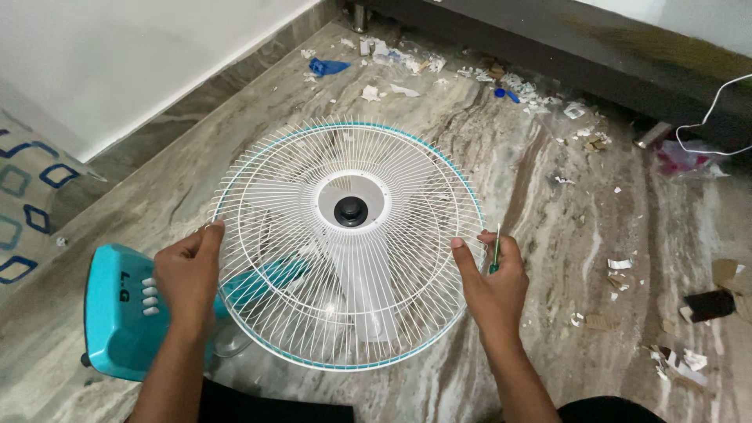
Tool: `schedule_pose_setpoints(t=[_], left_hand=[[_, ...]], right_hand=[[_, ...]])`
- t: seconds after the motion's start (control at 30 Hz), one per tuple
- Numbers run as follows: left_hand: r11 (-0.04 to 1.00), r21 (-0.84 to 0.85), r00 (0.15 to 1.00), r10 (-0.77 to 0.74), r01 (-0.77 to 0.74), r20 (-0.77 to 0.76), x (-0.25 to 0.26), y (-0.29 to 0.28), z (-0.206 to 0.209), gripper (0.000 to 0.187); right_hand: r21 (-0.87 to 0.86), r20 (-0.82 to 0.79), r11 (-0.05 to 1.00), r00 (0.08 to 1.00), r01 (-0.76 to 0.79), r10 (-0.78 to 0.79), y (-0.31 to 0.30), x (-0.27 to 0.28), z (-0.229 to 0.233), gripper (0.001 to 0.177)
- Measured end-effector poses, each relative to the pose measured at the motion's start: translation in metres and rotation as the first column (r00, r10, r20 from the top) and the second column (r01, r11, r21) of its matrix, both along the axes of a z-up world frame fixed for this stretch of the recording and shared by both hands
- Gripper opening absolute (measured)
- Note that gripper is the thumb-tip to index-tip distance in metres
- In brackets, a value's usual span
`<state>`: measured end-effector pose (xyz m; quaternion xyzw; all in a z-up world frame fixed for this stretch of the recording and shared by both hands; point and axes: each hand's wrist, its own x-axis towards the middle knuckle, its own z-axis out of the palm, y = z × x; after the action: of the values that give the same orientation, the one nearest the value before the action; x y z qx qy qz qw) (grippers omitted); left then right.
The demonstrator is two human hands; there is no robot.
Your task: The person assembles a table fan by attaching the front and rear wire cages to the fan head. They use a screwdriver to tighten the screws securing the cages in place.
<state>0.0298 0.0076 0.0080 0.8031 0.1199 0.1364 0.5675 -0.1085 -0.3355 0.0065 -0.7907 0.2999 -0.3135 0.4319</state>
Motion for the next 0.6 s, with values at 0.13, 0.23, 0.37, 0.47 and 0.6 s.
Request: schedule_pose_setpoints(t=[0.13, 0.23, 0.37, 0.47, 0.6], left_hand=[[1.000, -0.018, 0.998, -0.023, 0.024, 0.062, 0.006, -0.001, -0.011, 0.041], [0.997, -0.010, 0.981, -0.072, 0.075, 0.178, 0.009, 0.000, -0.017, 0.040], [0.994, -0.060, 0.966, -0.077, 0.095, 0.245, 0.006, -0.003, -0.017, 0.035], [0.995, -0.099, 0.997, -0.022, 0.030, 0.076, 0.001, -0.004, -0.011, 0.035], [1.000, -0.017, 0.996, -0.009, 0.010, 0.091, -0.001, -0.006, -0.005, 0.036]], right_hand=[[-0.022, 0.023, 1.000, 1.000, 0.011, -0.010, -0.003, 0.001, -0.003, 0.052], [-0.028, 0.013, 0.999, 1.000, 0.020, -0.020, -0.006, 0.003, -0.005, 0.050], [0.059, -0.059, 0.998, 0.998, 0.015, -0.011, -0.007, 0.001, -0.008, 0.050], [0.022, -0.026, 1.000, 1.000, -0.004, 0.004, -0.008, 0.000, -0.011, 0.050], [-0.077, 0.026, 0.997, 1.000, -0.012, 0.014, -0.009, 0.002, -0.018, 0.047]])
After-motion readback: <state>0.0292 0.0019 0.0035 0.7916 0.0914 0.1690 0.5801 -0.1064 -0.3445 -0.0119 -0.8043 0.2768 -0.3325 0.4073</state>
